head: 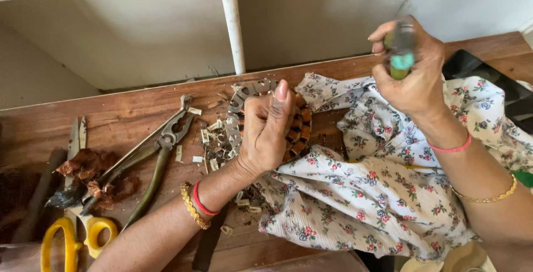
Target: The person uses pliers and a screwdriver to remove copper windings from a circular metal rotor. They repeatedly cut and pull the wires from the slots, rotating the rotor to access different sections.
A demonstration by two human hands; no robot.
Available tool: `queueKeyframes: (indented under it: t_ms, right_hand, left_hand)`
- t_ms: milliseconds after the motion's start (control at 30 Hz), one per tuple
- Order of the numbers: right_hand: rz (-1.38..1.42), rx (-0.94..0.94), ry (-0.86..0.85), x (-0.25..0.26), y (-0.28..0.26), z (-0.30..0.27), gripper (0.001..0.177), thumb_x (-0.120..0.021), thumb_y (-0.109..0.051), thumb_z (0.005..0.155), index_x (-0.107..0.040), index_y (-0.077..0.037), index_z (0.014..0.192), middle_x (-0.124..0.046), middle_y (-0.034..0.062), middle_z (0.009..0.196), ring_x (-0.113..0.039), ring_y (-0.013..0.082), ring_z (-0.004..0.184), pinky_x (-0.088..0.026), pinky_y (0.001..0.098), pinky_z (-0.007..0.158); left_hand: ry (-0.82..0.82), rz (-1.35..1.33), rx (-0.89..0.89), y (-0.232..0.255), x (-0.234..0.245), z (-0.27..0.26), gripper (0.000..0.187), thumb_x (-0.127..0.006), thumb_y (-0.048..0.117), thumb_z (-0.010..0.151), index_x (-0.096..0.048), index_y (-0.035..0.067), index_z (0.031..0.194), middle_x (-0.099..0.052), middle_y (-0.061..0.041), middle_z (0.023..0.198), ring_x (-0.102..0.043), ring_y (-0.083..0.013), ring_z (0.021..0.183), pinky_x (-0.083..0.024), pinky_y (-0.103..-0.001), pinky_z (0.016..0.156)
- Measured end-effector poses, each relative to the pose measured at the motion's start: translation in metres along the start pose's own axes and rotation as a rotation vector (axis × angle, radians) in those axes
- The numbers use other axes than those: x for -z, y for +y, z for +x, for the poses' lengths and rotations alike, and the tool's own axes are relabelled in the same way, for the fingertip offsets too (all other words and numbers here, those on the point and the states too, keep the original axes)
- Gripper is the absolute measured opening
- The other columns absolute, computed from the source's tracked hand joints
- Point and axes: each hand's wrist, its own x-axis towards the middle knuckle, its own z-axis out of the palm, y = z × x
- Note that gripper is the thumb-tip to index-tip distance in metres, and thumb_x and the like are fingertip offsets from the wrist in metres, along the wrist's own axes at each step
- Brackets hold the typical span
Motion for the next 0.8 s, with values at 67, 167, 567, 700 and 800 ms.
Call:
queueKeyframes:
  t_ms: [67, 167, 567, 700, 800]
  right_hand:
    - [-0.644, 0.358, -0.204, -0.004, 0.002, 0.008, 0.041, -0.079, -0.014, 0.064, -0.069, -0.013, 0.104, -0.06, -0.0007, 0.088, -0.054, 0.0182, 0.085, -0.042, 0.0357, 0.072]
    - [-0.95, 0.544, -0.228, 0.0, 0.009, 0.012, 0.041, -0.086, -0.008, 0.069, -0.071, -0.01, 0.108, -0.06, 0.0038, 0.09, -0.053, 0.0219, 0.088, -0.04, 0.0366, 0.076]
    - [-0.437, 0.198, -0.042, -0.009, 0.003, 0.008, 0.033, -0.075, -0.013, 0.076, -0.066, -0.012, 0.107, -0.059, -0.0046, 0.09, -0.058, 0.0144, 0.086, -0.048, 0.0325, 0.076]
    - [-0.988, 0.474, -0.232, -0.021, -0.001, 0.001, 0.051, -0.09, -0.012, 0.059, -0.069, -0.009, 0.105, -0.063, 0.0051, 0.093, -0.059, 0.0234, 0.092, -0.048, 0.0408, 0.074]
    - [-1.117, 0.528, -0.201, -0.013, 0.004, 0.009, 0.049, -0.089, -0.009, 0.061, -0.072, -0.011, 0.107, -0.062, 0.0059, 0.085, -0.059, 0.0249, 0.085, -0.05, 0.0413, 0.071]
  left_hand:
    - [-0.032, 0.042, -0.007, 0.002, 0.001, 0.006, 0.058, -0.039, 0.04, 0.115, -0.034, 0.008, 0.067, -0.032, 0.007, 0.062, -0.026, -0.0056, 0.06, -0.024, -0.03, 0.054]
    - [-0.049, 0.022, 0.011, 0.003, -0.001, 0.003, 0.06, -0.038, 0.041, 0.115, -0.034, 0.008, 0.065, -0.032, 0.007, 0.061, -0.026, -0.0056, 0.06, -0.024, -0.031, 0.054]
    - [-0.117, 0.038, 0.039, 0.003, 0.004, 0.001, 0.061, -0.039, 0.039, 0.115, -0.037, 0.006, 0.064, -0.034, 0.006, 0.059, -0.028, -0.0066, 0.056, -0.027, -0.03, 0.051]
    - [-0.133, 0.03, 0.038, 0.005, 0.004, 0.002, 0.059, -0.039, 0.04, 0.115, -0.036, 0.006, 0.066, -0.033, 0.006, 0.061, -0.028, -0.0067, 0.058, -0.027, -0.029, 0.052]
    - [-0.139, -0.015, 0.092, 0.002, 0.003, -0.002, 0.06, -0.04, 0.041, 0.114, -0.036, 0.007, 0.065, -0.033, 0.006, 0.06, -0.027, -0.0061, 0.056, -0.026, -0.028, 0.05]
